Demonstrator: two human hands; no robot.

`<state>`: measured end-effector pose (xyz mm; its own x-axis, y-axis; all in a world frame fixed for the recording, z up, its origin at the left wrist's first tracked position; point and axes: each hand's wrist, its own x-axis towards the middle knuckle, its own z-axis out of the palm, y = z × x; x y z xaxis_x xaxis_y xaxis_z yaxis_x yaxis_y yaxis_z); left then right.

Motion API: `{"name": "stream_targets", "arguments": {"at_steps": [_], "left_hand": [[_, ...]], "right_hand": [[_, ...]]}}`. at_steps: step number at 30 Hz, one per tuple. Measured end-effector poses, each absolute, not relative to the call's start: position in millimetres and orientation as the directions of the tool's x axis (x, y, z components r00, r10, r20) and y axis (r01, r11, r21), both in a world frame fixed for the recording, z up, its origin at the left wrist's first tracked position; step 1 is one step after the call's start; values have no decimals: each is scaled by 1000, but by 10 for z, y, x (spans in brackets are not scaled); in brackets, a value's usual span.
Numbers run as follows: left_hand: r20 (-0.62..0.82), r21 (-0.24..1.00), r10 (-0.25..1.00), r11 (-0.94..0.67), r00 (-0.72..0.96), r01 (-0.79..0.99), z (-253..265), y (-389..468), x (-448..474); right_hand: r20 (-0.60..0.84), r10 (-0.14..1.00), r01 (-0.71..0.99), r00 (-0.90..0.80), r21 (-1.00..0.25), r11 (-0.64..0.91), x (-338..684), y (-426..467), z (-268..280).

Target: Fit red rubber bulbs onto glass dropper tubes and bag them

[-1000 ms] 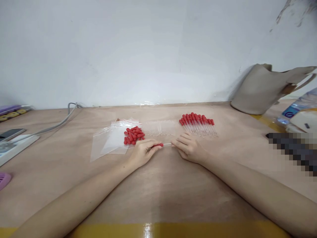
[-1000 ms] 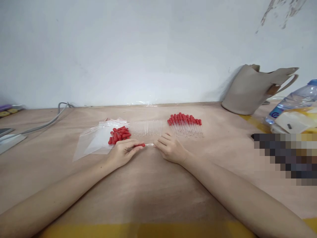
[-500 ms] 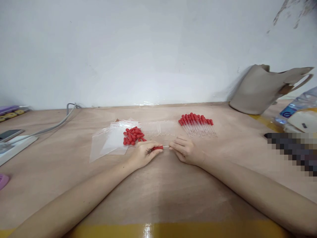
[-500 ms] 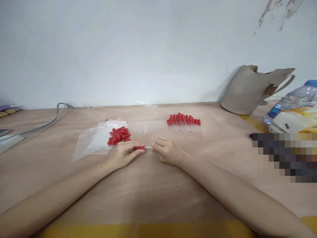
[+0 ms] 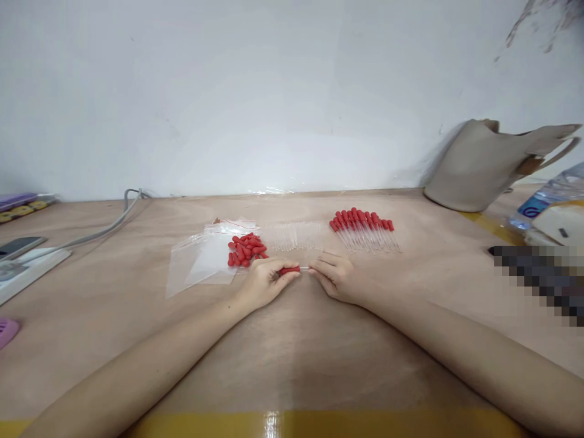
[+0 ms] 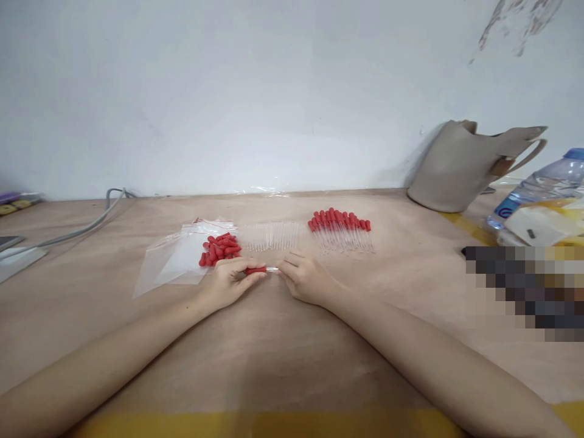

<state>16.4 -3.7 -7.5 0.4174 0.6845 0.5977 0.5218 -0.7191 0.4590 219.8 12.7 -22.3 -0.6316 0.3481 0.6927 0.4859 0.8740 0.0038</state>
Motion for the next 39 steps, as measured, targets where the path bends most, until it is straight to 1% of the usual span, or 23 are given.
{"name": "stream_targets", "arguments": {"at_steps": [4, 7, 9, 11, 14, 18, 20, 24, 28, 30, 32, 34, 36, 37, 39], "left_hand": [[560, 506, 741, -660, 371, 556, -68, -37, 172], [554, 498, 741, -661, 381, 562, -52, -36, 166], [570, 465, 709, -695, 415, 549, -54, -26, 151], [578, 406, 662, -741, 477, 536, -72, -11, 130], [564, 334, 611, -784, 556, 523, -111, 8, 106], [599, 313, 603, -782, 528, 539, -105, -12, 114], [616, 324, 607, -776, 502, 542, -71, -38, 129], [609, 388, 646, -748, 459, 538, -24, -69, 147], [539, 485, 723, -686, 433, 543, -66, -43, 130], [500, 520, 755, -653, 424, 551, -102, -20, 118], [492, 523, 763, -644, 419, 558, -131, 0, 110], [499, 504, 752, -656, 430, 563, -144, 9, 109], [497, 481, 739, -670, 454, 565, -141, 8, 112], [493, 472, 736, -674, 465, 568, -137, 6, 116], [477, 458, 734, -677, 483, 577, -129, 1, 123]], "right_hand": [[686, 357, 537, -634, 58, 842, 2233, 91, -153], [685, 349, 563, -639, 108, 820, 2257, 63, -131], [687, 347, 572, -639, 124, 811, 2260, 54, -135], [688, 342, 575, -640, 133, 808, 2256, 52, -144], [691, 333, 567, -642, 135, 812, 2251, 54, -150], [677, 348, 563, -648, 118, 818, 2258, 46, -124], [669, 362, 563, -650, 103, 820, 2262, 42, -111], [678, 380, 565, -630, 65, 822, 2263, 45, -119], [638, 412, 580, -650, 67, 812, 2270, 49, -138], [612, 446, 607, -652, 70, 792, 2290, 61, -129], [614, 518, 669, -596, 23, 743, 2324, 95, -90], [596, 654, 765, -465, -101, 636, 2372, 157, -14], [521, 808, 854, -273, -256, 454, 2430, 248, 84], [476, 863, 881, -168, -320, 348, 2462, 303, 132], [420, 907, 906, 20, -391, 161, 2528, 426, 206]]}}
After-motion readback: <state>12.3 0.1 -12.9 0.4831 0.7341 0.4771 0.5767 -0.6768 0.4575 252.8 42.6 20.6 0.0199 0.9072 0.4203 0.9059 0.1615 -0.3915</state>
